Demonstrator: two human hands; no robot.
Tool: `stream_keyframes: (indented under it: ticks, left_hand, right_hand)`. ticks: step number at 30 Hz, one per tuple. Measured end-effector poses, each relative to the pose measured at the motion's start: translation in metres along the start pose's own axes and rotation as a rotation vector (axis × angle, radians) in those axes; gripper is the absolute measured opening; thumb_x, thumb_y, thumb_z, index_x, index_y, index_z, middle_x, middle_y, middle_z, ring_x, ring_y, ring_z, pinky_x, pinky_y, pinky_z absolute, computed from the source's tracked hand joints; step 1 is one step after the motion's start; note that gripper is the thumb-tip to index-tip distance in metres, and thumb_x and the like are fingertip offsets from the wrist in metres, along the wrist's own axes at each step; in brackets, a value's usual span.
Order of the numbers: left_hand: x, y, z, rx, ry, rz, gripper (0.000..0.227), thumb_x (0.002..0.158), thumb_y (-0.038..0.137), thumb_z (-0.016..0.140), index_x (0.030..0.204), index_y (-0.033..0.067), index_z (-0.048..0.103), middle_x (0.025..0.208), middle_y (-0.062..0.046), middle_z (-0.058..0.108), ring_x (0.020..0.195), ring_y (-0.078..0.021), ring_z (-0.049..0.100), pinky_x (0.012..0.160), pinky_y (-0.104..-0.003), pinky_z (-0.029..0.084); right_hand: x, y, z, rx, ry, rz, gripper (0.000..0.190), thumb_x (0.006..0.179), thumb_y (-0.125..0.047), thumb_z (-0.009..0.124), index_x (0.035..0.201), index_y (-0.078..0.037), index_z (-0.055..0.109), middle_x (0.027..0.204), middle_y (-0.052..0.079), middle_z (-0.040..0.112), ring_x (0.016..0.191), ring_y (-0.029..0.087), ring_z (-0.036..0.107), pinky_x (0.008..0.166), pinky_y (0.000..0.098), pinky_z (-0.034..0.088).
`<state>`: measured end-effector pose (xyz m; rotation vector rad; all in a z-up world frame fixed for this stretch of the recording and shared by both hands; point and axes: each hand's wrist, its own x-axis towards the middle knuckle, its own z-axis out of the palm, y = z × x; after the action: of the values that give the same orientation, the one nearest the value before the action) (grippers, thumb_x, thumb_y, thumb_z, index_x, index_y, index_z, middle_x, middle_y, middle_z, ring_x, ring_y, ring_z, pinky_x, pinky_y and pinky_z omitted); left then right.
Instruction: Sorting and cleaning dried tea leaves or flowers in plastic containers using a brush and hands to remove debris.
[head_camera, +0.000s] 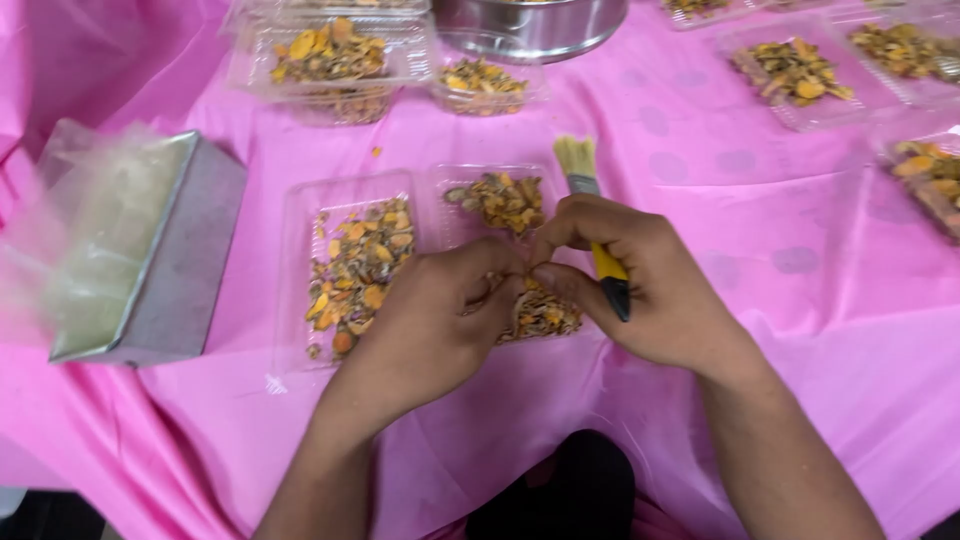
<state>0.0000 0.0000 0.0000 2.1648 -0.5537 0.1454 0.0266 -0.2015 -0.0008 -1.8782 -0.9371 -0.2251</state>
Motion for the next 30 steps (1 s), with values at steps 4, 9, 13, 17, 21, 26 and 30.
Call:
stream_keyframes:
  ticks: [4, 9, 13, 17, 21, 26, 30]
  left_hand:
    - [0.001, -0.001, 0.003, 0.025, -0.004, -0.021, 0.011, 0.091, 0.012, 0.057, 0.086, 0.0149, 0.066, 0.067, 0.002, 0.066, 0.056, -0.0131, 0.057, 0.058, -0.031, 0.047]
    - [-0.001, -0.003, 0.001, -0.022, -0.008, -0.032, 0.009, 0.095, 0.008, 0.058, 0.091, 0.0135, 0.064, 0.062, 0.003, 0.049, 0.054, -0.0115, 0.043, 0.052, -0.031, 0.038]
    - [-0.001, -0.008, 0.004, 0.012, -0.008, -0.094, 0.021, 0.092, 0.007, 0.060, 0.077, 0.0148, 0.048, 0.059, 0.004, 0.036, 0.055, -0.0127, 0.034, 0.052, -0.033, 0.034]
    - [-0.001, -0.011, 0.007, -0.073, 0.048, -0.093, 0.022, 0.079, 0.001, 0.061, 0.072, 0.0163, 0.047, 0.058, 0.006, 0.036, 0.056, -0.0090, 0.032, 0.052, -0.029, 0.032]
    - [0.001, -0.010, 0.009, -0.306, 0.146, -0.097, 0.027, 0.081, -0.006, 0.057, 0.070, 0.0160, 0.047, 0.058, 0.007, 0.038, 0.054, -0.0047, 0.031, 0.047, -0.026, 0.027]
    - [0.003, -0.011, 0.004, -0.356, 0.218, -0.115, 0.027, 0.082, -0.007, 0.051, 0.068, 0.0156, 0.047, 0.061, 0.006, 0.041, 0.056, -0.0055, 0.035, 0.049, -0.025, 0.033]
    - [0.003, -0.013, 0.007, -0.455, 0.211, -0.104, 0.024, 0.093, -0.004, 0.054, 0.077, 0.0136, 0.054, 0.056, 0.008, 0.038, 0.051, -0.0036, 0.033, 0.045, -0.024, 0.030]
  right_hand:
    - [-0.003, 0.002, 0.001, 0.017, 0.009, 0.050, 0.004, 0.096, -0.007, 0.066, 0.095, -0.010, 0.065, 0.094, 0.002, 0.069, 0.085, 0.013, 0.062, 0.082, 0.0278, 0.047]
    - [-0.004, 0.004, 0.009, 0.100, 0.059, 0.111, 0.007, 0.095, -0.001, 0.065, 0.098, -0.007, 0.067, 0.089, 0.001, 0.066, 0.078, 0.011, 0.056, 0.076, 0.0254, 0.047]
    - [-0.005, 0.007, 0.016, 0.103, 0.075, 0.122, 0.010, 0.093, 0.002, 0.064, 0.099, -0.007, 0.066, 0.089, 0.002, 0.067, 0.081, 0.012, 0.063, 0.073, 0.0229, 0.051]
    - [-0.008, 0.011, 0.021, 0.101, 0.089, 0.062, 0.008, 0.098, -0.001, 0.054, 0.100, -0.007, 0.060, 0.089, 0.002, 0.062, 0.081, 0.013, 0.058, 0.072, 0.0252, 0.047]
    - [-0.013, 0.005, 0.013, 0.228, 0.095, 0.037, 0.031, 0.106, -0.031, 0.046, 0.121, -0.005, 0.054, 0.115, 0.005, 0.056, 0.086, 0.014, 0.065, 0.079, 0.0274, 0.057]
    - [-0.023, 0.000, 0.003, -0.057, 0.271, -0.090, 0.057, 0.103, -0.053, 0.036, 0.123, -0.001, 0.048, 0.107, 0.014, 0.061, 0.078, 0.021, 0.071, 0.064, 0.0287, 0.057]
    - [-0.037, 0.000, 0.017, -0.014, 0.356, -0.380, 0.043, 0.112, -0.037, 0.040, 0.126, 0.003, 0.047, 0.073, 0.005, 0.054, 0.051, 0.008, 0.046, 0.052, 0.0229, 0.050]
